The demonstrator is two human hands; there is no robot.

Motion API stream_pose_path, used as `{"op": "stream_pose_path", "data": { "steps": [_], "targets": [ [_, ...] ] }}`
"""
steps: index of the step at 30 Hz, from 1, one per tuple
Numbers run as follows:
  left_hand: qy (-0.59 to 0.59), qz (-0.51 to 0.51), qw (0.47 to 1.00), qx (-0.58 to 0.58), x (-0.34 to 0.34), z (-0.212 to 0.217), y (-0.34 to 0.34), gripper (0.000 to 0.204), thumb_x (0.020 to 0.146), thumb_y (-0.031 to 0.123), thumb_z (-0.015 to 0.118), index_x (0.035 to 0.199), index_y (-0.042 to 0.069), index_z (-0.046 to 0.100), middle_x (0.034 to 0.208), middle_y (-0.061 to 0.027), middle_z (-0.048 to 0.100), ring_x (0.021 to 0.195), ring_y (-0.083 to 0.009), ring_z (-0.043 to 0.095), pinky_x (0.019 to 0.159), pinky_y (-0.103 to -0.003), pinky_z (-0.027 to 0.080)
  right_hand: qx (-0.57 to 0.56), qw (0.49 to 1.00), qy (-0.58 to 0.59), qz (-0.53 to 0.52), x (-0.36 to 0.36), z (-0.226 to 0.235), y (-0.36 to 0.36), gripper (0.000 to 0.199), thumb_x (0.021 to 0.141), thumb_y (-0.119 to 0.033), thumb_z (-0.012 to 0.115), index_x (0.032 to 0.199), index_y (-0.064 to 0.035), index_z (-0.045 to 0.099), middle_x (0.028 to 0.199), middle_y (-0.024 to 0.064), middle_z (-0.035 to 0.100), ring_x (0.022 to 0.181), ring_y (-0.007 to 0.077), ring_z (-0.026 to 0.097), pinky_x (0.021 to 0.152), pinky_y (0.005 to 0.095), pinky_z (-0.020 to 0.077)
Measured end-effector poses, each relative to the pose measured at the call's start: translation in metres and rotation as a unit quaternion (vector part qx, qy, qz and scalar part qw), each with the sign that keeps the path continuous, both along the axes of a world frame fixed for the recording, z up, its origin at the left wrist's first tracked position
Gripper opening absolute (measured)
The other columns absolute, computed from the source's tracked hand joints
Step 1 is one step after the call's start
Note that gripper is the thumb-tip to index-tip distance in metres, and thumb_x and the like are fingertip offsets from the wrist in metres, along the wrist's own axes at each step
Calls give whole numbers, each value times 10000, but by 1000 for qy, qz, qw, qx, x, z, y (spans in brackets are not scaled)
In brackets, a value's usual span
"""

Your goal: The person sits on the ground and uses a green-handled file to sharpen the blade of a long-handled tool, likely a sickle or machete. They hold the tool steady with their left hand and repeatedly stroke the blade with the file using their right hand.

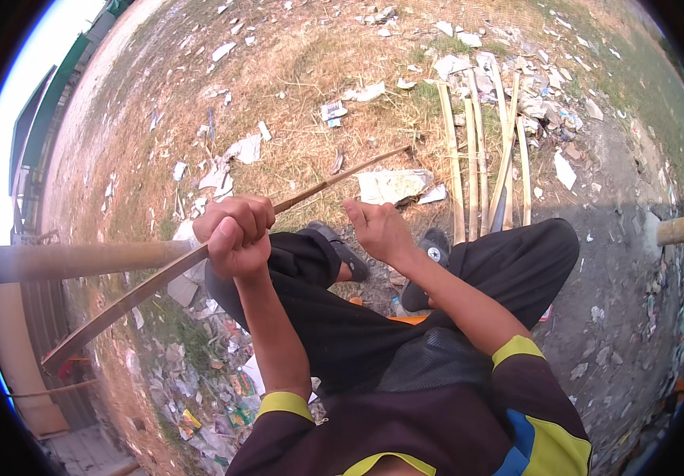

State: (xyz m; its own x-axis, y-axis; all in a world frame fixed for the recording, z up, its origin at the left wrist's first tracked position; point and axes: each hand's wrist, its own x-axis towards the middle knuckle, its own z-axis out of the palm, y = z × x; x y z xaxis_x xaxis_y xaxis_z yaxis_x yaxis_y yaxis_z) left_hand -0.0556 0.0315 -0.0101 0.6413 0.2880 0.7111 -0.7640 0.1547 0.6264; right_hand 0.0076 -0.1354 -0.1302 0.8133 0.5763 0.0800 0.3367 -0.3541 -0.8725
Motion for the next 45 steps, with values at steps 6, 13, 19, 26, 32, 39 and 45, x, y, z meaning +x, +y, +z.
{"op": "stream_pose_path", "data": {
  "steps": [6, 13, 19, 26, 32, 39, 45],
  "targets": [
    [-7, -16, 1000, 8, 3, 2, -4, 371, 793, 76, 452, 496, 86, 228, 412, -14, 249, 321, -105, 205, 323, -280, 207, -184, 983, 20, -22, 12, -33, -15, 675, 946, -533, 334, 777, 23, 676, 681, 283, 617, 708, 421, 639, 665, 488, 509],
    [10, 22, 999, -33, 2, 1, -2, 344, 800, 69, 448, 507, 75, 266, 423, -6, 262, 326, -98, 226, 333, -283, 223, -174, 979, 101, 14, -2, 1, -14, 644, 949, -524, 325, 782, 0, 661, 768, 273, 626, 811, 441, 611, 760, 510, 459],
    [15, 26, 999, -35, -2, -1, -6, 335, 781, 63, 447, 496, 67, 271, 417, -18, 277, 322, -109, 234, 336, -286, 234, -15, 995, 85, -40, 10, 25, -27, 574, 964, -455, 382, 717, 16, 596, 621, 253, 553, 637, 436, 564, 602, 488, 410],
    [-10, -46, 998, 46, 4, 5, -12, 366, 764, 92, 494, 498, 100, 242, 389, 1, 273, 298, -100, 201, 303, -271, 230, -32, 999, 35, 19, -3, 32, -6, 547, 960, -445, 396, 771, 14, 626, 622, 248, 566, 666, 446, 578, 614, 503, 441],
    [-8, -45, 998, 52, 3, 9, -18, 362, 768, 94, 492, 498, 98, 250, 389, 5, 272, 297, -93, 196, 301, -263, 221, -53, 996, 73, -1, 18, 14, -9, 602, 964, -446, 384, 671, 21, 626, 588, 257, 563, 617, 433, 585, 619, 503, 444],
    [-13, -51, 998, 31, 4, 6, -13, 351, 767, 72, 479, 496, 86, 255, 397, 0, 265, 305, -97, 197, 308, -267, 214, -181, 979, 73, -67, 51, -38, -12, 658, 956, -498, 339, 705, 32, 636, 670, 294, 590, 730, 455, 606, 704, 486, 483],
    [0, -12, 999, 40, 3, 4, -13, 352, 794, 91, 461, 511, 109, 253, 395, 8, 272, 305, -78, 194, 308, -257, 223, -9, 1000, 25, 5, 22, -11, -7, 603, 963, -454, 356, 706, 29, 609, 623, 268, 565, 667, 448, 585, 644, 493, 460]
  ]
}}
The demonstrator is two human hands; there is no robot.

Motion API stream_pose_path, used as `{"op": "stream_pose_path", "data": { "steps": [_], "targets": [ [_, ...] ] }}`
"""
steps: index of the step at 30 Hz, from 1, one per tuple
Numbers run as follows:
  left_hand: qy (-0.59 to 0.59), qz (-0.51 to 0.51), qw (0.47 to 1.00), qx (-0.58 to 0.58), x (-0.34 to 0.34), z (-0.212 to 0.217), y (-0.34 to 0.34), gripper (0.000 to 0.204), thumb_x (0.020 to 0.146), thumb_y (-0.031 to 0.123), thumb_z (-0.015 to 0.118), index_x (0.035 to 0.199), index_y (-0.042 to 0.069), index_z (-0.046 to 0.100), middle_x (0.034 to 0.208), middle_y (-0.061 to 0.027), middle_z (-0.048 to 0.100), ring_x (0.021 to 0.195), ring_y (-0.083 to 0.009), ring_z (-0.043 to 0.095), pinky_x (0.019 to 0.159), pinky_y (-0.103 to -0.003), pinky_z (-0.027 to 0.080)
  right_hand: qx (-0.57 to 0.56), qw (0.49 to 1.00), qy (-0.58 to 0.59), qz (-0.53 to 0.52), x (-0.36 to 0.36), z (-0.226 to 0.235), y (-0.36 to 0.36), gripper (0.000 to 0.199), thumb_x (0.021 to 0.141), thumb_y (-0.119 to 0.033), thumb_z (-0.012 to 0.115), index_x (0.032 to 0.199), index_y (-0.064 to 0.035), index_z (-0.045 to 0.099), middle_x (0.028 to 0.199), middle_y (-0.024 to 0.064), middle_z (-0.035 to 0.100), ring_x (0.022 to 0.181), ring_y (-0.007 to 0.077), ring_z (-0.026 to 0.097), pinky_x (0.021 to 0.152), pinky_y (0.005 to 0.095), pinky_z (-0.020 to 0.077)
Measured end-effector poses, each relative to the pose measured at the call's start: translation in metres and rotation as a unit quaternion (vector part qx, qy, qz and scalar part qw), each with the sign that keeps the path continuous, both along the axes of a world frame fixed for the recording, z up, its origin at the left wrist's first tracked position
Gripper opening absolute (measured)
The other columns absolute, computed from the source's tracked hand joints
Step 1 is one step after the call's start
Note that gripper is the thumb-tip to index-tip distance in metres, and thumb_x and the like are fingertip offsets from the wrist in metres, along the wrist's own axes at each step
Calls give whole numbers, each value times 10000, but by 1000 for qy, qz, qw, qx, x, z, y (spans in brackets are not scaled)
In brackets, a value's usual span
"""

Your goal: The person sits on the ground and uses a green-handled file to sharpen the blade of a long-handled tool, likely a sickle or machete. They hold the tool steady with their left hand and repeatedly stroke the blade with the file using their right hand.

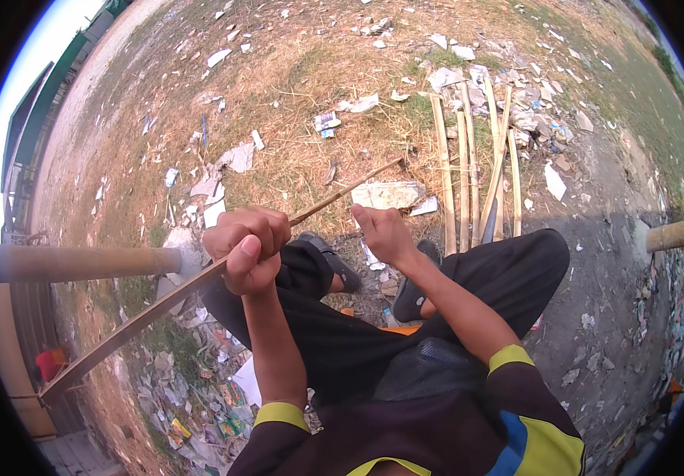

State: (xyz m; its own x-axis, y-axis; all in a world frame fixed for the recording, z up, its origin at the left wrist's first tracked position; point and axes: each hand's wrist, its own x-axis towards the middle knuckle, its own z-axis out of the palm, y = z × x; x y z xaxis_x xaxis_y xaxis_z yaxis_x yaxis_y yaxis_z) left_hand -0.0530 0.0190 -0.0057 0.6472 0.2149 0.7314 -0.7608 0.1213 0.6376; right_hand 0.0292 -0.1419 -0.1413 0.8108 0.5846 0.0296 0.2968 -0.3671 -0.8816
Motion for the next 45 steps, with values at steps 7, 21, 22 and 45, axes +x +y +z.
{"op": "stream_pose_path", "data": {
  "steps": [7, 21, 22, 45],
  "targets": [
    [-1, -14, 999, -37, 1, 2, -1, 353, 766, 72, 482, 502, 72, 247, 405, -14, 258, 314, -105, 192, 307, -282, 190, -139, 986, 18, -85, 54, -77, -11, 570, 962, -455, 387, 784, 26, 636, 574, 263, 507, 578, 413, 546, 603, 484, 421],
    [38, 120, 982, -142, 0, -10, 13, 347, 882, 116, 383, 568, 130, 236, 468, 10, 221, 389, -88, 164, 411, -290, 224, -328, 933, -113, -93, 71, -85, -3, 605, 958, -516, 349, 823, -32, 686, 789, 235, 645, 798, 393, 650, 666, 485, 513],
    [36, 136, 978, -155, 5, -7, 7, 348, 887, 121, 380, 571, 130, 236, 469, 11, 217, 390, -89, 168, 414, -289, 229, -371, 915, -117, -104, 80, -100, -12, 593, 963, -507, 347, 816, -51, 697, 818, 190, 661, 801, 345, 666, 623, 445, 526],
    [49, 255, 927, -269, -8, -7, 5, 382, 925, 121, 387, 570, 130, 246, 491, 21, 216, 406, -84, 169, 411, -274, 206, -47, 998, 27, 13, -34, 58, 38, 547, 972, -407, 353, 753, 37, 586, 737, 303, 567, 749, 482, 563, 673, 527, 419]
  ]
}}
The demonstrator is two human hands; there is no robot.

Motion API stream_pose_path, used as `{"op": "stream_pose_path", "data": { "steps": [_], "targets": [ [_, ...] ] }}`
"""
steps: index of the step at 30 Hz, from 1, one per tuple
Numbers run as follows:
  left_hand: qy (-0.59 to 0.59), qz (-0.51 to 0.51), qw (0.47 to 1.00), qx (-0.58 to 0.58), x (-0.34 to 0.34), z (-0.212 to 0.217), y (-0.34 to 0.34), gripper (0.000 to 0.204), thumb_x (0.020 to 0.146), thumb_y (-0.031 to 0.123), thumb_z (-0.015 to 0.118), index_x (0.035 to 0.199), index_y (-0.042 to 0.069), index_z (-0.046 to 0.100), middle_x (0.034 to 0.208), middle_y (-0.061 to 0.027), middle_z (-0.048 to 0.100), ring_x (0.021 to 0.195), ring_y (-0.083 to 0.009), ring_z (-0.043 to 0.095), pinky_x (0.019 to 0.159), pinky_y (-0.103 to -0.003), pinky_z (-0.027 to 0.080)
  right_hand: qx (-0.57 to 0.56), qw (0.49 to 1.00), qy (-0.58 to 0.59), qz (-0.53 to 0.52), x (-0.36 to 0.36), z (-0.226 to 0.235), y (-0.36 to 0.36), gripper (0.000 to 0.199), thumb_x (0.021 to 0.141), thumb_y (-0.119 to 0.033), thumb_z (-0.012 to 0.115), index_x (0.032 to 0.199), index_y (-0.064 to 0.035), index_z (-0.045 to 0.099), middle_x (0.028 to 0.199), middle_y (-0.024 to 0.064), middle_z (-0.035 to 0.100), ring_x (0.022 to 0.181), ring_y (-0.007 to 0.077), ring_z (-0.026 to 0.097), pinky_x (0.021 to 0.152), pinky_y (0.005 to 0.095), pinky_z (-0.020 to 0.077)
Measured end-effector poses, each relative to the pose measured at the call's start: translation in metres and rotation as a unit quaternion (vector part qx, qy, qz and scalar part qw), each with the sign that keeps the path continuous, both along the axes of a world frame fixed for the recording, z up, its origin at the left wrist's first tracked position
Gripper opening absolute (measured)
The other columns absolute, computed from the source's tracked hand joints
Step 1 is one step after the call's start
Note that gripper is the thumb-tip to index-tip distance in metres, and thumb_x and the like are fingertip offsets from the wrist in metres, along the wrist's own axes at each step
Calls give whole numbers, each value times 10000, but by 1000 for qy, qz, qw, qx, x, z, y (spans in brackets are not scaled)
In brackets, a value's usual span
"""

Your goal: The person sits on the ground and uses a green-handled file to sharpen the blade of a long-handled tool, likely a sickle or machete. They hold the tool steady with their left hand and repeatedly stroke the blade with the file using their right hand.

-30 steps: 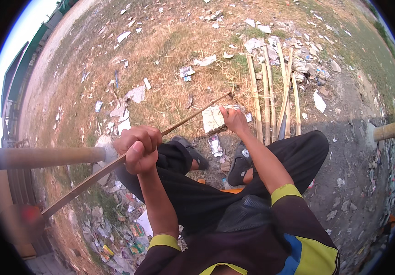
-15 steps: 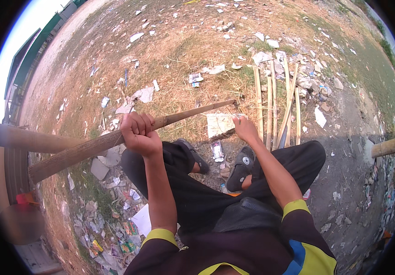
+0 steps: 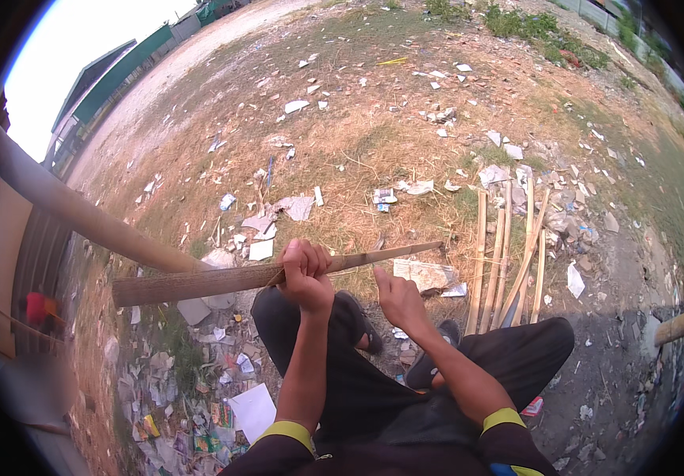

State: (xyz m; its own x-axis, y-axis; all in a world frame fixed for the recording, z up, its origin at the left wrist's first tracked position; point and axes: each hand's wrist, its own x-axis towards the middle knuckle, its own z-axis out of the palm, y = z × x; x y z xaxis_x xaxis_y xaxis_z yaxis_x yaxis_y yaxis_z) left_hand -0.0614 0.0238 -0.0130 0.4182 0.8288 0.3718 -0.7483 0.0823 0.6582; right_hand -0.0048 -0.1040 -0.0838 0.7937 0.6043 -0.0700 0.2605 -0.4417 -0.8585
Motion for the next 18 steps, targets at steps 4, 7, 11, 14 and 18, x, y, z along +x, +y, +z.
{"op": "stream_pose_path", "data": {
  "steps": [4, 7, 11, 14, 18],
  "targets": [
    [21, -27, 999, 13, 0, 2, -3, 390, 930, 142, 392, 569, 132, 246, 491, 24, 211, 407, -84, 156, 423, -279, 206, 22, 999, -8, 25, -16, 24, 0, 523, 969, -395, 349, 779, 10, 619, 743, 287, 588, 780, 467, 577, 707, 531, 440],
    [-8, -55, 998, 27, -3, -4, 4, 375, 922, 126, 391, 569, 108, 269, 499, 23, 231, 398, -77, 192, 410, -273, 208, -24, 999, -29, 12, -6, 19, -2, 515, 970, -388, 339, 804, 8, 624, 746, 281, 595, 789, 466, 579, 721, 532, 447],
    [-16, -77, 996, 36, -4, -7, 6, 375, 907, 104, 401, 558, 107, 265, 498, 23, 236, 402, -76, 189, 408, -280, 198, -64, 997, -44, -13, 3, -1, -3, 515, 970, -391, 327, 827, 2, 628, 767, 276, 604, 788, 467, 580, 730, 533, 451],
    [-18, -95, 994, 56, 1, -3, 8, 371, 888, 81, 421, 554, 106, 261, 496, 21, 235, 408, -80, 182, 409, -281, 194, -9, 998, -61, 6, -6, 20, -1, 506, 971, -398, 323, 829, -21, 631, 773, 266, 613, 776, 469, 584, 729, 542, 448],
    [-23, -124, 988, 85, -2, -3, 4, 375, 871, 62, 445, 551, 104, 254, 493, 19, 234, 411, -85, 179, 410, -279, 197, 4, 999, -44, 0, -2, 6, -5, 507, 969, -395, 344, 799, -6, 620, 746, 279, 597, 774, 478, 576, 712, 533, 440]
  ]
}}
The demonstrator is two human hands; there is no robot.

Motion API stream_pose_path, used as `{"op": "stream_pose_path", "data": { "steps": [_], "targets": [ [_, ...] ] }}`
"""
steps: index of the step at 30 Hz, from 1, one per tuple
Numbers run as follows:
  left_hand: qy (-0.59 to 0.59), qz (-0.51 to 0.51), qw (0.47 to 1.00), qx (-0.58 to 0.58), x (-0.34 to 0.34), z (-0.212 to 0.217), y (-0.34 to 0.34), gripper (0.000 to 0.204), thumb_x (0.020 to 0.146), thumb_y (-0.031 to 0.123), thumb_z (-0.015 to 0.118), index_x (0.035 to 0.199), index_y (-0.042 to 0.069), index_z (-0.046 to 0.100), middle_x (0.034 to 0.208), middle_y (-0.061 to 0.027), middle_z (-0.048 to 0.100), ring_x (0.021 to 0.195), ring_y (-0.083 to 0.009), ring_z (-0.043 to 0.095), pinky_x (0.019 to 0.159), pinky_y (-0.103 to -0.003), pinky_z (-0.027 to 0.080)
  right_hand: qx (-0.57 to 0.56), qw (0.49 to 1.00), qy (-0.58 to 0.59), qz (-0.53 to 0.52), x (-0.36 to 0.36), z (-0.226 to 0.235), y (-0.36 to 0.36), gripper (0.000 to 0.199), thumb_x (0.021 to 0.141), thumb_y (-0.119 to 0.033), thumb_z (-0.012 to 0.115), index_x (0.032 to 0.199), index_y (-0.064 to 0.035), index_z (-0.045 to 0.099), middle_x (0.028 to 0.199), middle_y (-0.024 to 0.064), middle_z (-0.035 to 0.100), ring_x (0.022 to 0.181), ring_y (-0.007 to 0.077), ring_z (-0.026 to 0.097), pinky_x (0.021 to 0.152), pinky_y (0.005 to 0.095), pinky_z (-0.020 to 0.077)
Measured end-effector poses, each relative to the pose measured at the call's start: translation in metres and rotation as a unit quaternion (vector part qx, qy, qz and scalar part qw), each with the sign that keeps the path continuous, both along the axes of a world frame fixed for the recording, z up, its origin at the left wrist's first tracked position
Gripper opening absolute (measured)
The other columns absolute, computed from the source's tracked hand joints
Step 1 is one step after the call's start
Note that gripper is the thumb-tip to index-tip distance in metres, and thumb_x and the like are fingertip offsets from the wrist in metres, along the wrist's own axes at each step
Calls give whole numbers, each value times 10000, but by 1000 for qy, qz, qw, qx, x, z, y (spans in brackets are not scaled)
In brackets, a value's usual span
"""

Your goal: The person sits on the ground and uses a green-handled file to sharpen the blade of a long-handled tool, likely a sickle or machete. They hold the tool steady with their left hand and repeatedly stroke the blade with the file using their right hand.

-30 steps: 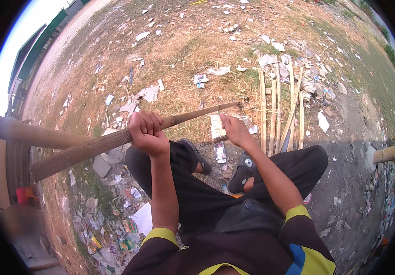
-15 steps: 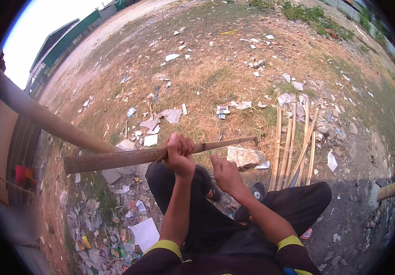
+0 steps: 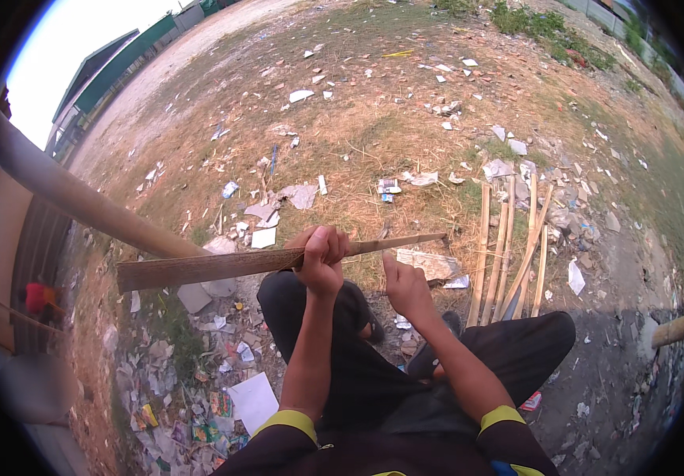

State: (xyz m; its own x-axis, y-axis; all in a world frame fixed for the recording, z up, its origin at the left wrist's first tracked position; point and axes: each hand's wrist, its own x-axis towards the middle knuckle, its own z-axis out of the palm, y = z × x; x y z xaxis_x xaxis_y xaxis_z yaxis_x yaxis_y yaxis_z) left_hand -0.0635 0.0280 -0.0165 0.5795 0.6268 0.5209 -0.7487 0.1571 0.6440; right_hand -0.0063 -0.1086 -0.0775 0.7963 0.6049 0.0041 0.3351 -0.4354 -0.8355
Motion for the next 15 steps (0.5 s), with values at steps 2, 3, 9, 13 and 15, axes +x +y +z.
{"op": "stream_pose_path", "data": {
  "steps": [2, 3, 9, 13, 15],
  "targets": [
    [13, 0, 1000, 4, -1, -1, 4, 384, 899, 104, 406, 551, 118, 243, 477, 20, 226, 404, -90, 168, 411, -293, 199, -39, 999, -17, -17, 15, -14, -7, 510, 967, -391, 357, 778, 11, 609, 733, 284, 581, 776, 480, 567, 695, 531, 428],
    [20, 0, 1000, 5, 0, -2, 5, 391, 913, 124, 386, 551, 125, 237, 469, 20, 222, 401, -92, 162, 412, -300, 200, -51, 998, 3, -27, 15, -17, -7, 508, 966, -386, 369, 766, 14, 609, 719, 283, 575, 756, 480, 565, 686, 529, 432],
    [2, -29, 999, 37, -1, -7, 3, 408, 928, 153, 381, 549, 128, 234, 470, 20, 226, 407, -96, 153, 420, -297, 193, 12, 999, -33, 3, 5, -18, 2, 508, 968, -388, 359, 772, -2, 623, 732, 250, 610, 749, 470, 579, 699, 526, 459],
    [4, -43, 998, 55, -2, -4, 12, 413, 950, 171, 365, 556, 135, 246, 465, 15, 233, 412, -95, 145, 431, -302, 196, -38, 999, 23, -16, 22, -30, -10, 539, 972, -410, 329, 777, -3, 623, 731, 271, 599, 771, 477, 579, 708, 536, 448],
    [9, -41, 998, 47, -1, -3, 15, 423, 955, 185, 367, 553, 139, 246, 462, 16, 233, 412, -97, 144, 431, -304, 197, -20, 999, 30, -6, 17, -24, -9, 549, 968, -423, 337, 770, 4, 619, 725, 279, 592, 763, 475, 577, 705, 536, 443]
  ]
}}
